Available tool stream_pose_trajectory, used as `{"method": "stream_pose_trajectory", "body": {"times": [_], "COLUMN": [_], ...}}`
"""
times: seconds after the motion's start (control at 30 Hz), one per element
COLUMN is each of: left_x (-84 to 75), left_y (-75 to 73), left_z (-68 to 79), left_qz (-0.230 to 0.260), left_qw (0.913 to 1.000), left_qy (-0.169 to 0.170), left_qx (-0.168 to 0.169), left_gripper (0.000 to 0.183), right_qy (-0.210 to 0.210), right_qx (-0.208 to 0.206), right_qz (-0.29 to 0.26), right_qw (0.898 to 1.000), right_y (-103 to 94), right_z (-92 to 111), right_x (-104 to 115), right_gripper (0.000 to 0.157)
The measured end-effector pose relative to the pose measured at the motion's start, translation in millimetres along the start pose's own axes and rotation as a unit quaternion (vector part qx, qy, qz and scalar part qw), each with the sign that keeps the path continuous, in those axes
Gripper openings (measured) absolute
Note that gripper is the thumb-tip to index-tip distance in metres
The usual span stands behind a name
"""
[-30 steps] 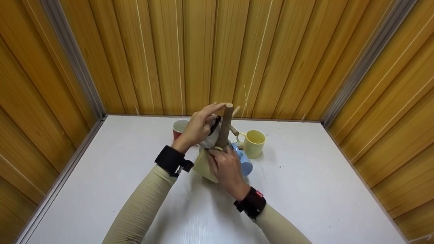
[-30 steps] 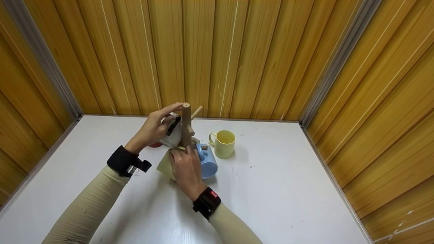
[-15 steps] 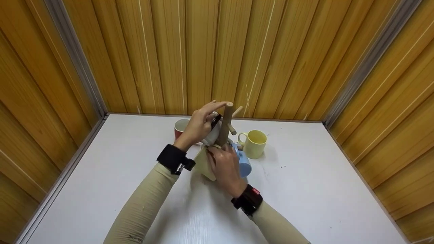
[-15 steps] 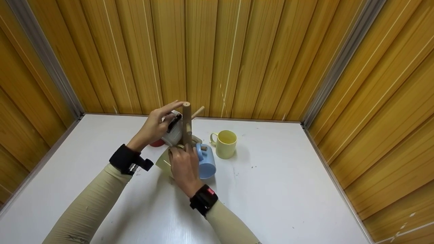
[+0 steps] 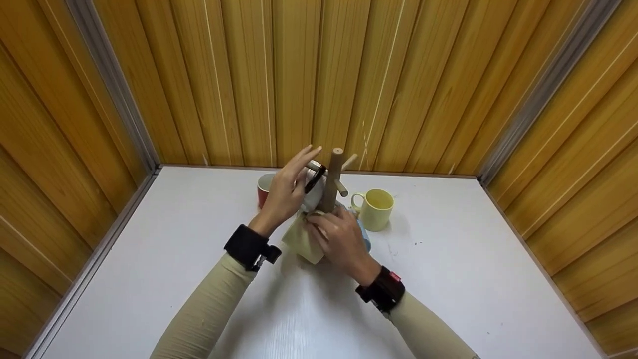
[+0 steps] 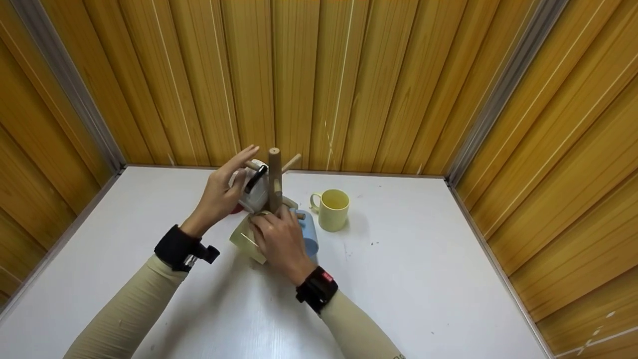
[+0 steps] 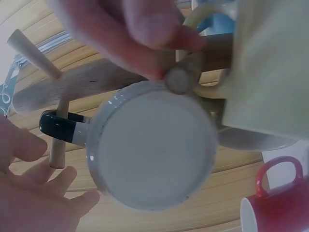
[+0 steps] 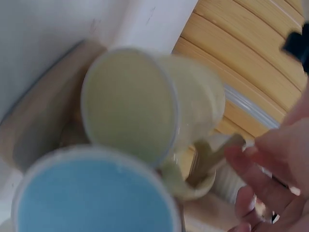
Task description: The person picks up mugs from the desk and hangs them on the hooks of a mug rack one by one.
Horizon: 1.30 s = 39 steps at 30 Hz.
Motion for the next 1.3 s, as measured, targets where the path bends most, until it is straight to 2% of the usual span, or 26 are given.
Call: {"method": "stream_pose_trajectory", "body": {"times": [0.2,0.33,0.53,0.73,0.97,1.3], "left_x": [6.6,11.8,18.7,26.3,28.5,24.1], "left_y": [-14.5,-22.4,-29.7,-33.6,-38.0,-42.7], "left_z": [29.4,51.5,82.1,103.5,114.7,120.6], "left_qz": [-0.017,-0.021,-0.052,-0.079,-0.089,-0.090], "left_qw": [0.9981,0.9960,0.9936,0.9899,0.9863,0.9849], "left_qy": [-0.015,-0.023,-0.049,-0.089,-0.117,-0.131], "left_qx": [-0.058,-0.084,-0.087,-0.078,-0.075,-0.069], "left_gripper": [0.049,0.048,0.045,0.051,0.049,0.048], "right_qy": [-0.023,-0.026,0.004,0.070,0.154,0.224], "right_qx": [-0.006,-0.018,-0.019,0.045,0.137,0.239], "right_qz": [-0.016,-0.025,-0.015,0.035,0.078,0.091], "right_qw": [1.000,0.999,1.000,0.996,0.976,0.940], "right_y": [-18.3,-27.1,-32.5,-27.4,-18.0,7.6], "right_z": [3,3,6,8,12,23], "right_x": [-15,-28,-63,-111,-155,-178], "right_gripper": [0.009,0.009,0.007,0.017,0.037,0.069]}}
Point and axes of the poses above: each hand's wrist, its own z-axis away from the middle knuckle, its own y-axis out of the palm, x = y × z, the point moved 6 cm from there along -z, towards the middle knuckle, and after that the axes turned 2 degrees about -y, right-handed, at the moved point
